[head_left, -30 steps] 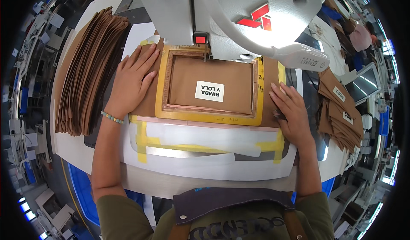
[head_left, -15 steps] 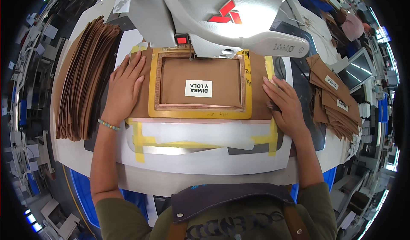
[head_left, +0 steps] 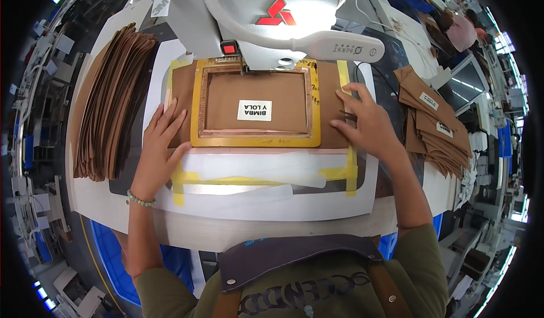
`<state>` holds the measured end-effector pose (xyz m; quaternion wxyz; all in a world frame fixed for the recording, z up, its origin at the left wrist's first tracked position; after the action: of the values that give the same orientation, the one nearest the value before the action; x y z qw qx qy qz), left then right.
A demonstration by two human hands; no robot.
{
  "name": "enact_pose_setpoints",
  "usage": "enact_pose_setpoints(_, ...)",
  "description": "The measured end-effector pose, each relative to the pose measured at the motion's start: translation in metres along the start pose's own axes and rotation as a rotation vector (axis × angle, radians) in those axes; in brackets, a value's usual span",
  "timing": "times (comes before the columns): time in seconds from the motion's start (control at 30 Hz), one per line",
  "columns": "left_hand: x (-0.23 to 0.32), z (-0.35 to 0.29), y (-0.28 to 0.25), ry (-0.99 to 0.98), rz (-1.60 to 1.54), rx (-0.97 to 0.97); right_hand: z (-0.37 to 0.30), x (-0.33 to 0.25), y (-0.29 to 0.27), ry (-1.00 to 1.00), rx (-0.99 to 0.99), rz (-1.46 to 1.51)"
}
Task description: The recorder is seen preparing and sewing leather panels using an industrial sewing machine.
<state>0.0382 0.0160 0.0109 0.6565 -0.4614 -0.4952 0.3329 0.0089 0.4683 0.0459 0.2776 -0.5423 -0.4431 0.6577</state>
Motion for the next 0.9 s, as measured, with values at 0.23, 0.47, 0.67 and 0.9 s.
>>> enact_pose_setpoints(0.23, -0.002, 0.000, 0.004, 0.102, -0.110, 0.214, -0.008, 0.018, 0.018, -0.093, -0.056, 0.057)
enact_pose_setpoints(0.47, 0.017, -0.015, -0.010, -0.189, -0.542, -0.065, -0.023, 0.006, -0.021, 0.184, -0.425, 0.715)
enact_pose_setpoints(0.67, 0.037, -0.017, -0.026, -0.171, -0.477, -0.263, -0.058, 0.002, -0.022, 0.287, -0.507, 0.821)
enact_pose_setpoints(0.9, 0.051, -0.023, -0.018, -0.147, -0.653, -0.247, -0.083, 0.035, -0.035, 0.342, -0.160, 0.474)
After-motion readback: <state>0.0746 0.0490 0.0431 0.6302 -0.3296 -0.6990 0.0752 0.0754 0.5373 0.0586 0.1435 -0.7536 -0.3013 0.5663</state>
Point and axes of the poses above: each hand's wrist, its own z-axis towards the middle knuckle, its own y-axis out of the palm, x = y × z, the point moved 1 cm from there along z, towards the middle knuckle, and after that the axes turned 2 degrees about -x, right-handed, at the moved point
